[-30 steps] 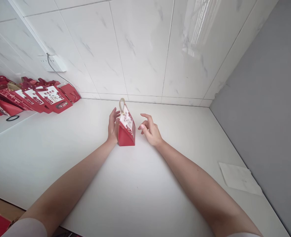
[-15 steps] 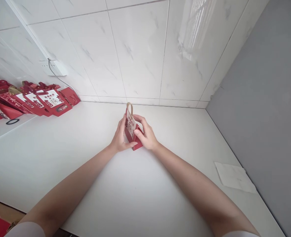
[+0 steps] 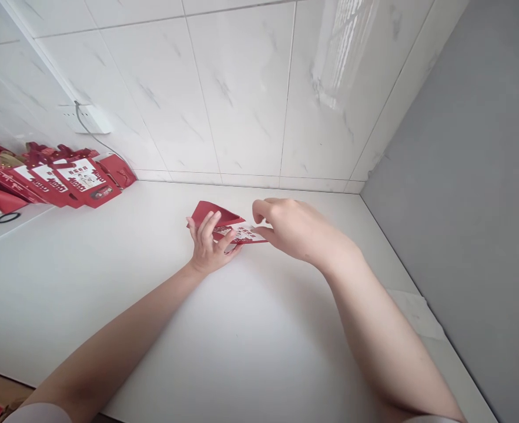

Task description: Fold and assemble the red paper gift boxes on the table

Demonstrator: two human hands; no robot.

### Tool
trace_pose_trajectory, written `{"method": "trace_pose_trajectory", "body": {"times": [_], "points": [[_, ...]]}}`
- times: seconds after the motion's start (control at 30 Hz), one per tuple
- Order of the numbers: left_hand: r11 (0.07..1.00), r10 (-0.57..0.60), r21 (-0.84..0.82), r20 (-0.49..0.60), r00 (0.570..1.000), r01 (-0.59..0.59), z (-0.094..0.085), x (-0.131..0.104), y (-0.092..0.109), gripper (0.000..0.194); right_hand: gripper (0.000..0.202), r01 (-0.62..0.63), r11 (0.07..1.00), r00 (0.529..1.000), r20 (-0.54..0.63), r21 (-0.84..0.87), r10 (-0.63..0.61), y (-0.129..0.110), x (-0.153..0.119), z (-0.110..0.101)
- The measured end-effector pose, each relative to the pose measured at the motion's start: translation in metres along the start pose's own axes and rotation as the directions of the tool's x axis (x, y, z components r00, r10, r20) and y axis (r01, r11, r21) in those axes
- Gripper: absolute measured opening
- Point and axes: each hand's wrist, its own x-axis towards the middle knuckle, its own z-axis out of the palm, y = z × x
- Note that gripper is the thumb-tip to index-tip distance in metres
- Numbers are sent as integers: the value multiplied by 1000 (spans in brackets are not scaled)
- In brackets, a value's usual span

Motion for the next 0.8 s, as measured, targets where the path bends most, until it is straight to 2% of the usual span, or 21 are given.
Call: {"method": "trace_pose_trajectory", "body": {"times": [0.1, 0.23, 0.4, 0.5, 0.57, 0.63, 0.7, 0.8], "points": [[1000, -27, -1, 42, 999, 27, 2, 0, 2, 24, 26, -40, 999, 996, 84, -8, 41, -3, -2, 1], [994, -77, -72, 81, 994, 83, 6, 0, -3, 21, 29, -84, 996, 988, 128, -33, 88, -13, -3, 3], [988, -90, -113, 128, 988, 105, 12, -3, -7, 20, 37, -17, 997, 985, 172, -74, 30, -25, -3, 7], [996, -51, -72, 58, 997, 55, 8, -3, -6, 26, 37, 2, 995, 989, 148, -103, 13, -25, -1, 9], [999, -22, -34, -12, 1000, 21, 4, -1, -7, 31, 36, -11, 993, 993, 117, -115, 24, -23, 1, 10], [1000, -8, -17, -36, 999, 7, 0, 1, -8, 31, 36, -44, 993, 994, 93, -110, 54, -19, 3, 12], [1000, 5, -20, 26, 1000, -5, -3, 2, -10, 24, 33, -78, 993, 994, 76, -89, 85, -16, 6, 14], [998, 66, -13, 237, 969, -65, 0, -2, -10, 15, 27, -98, 995, 993, 72, 3, 98, -14, 9, 20]]}}
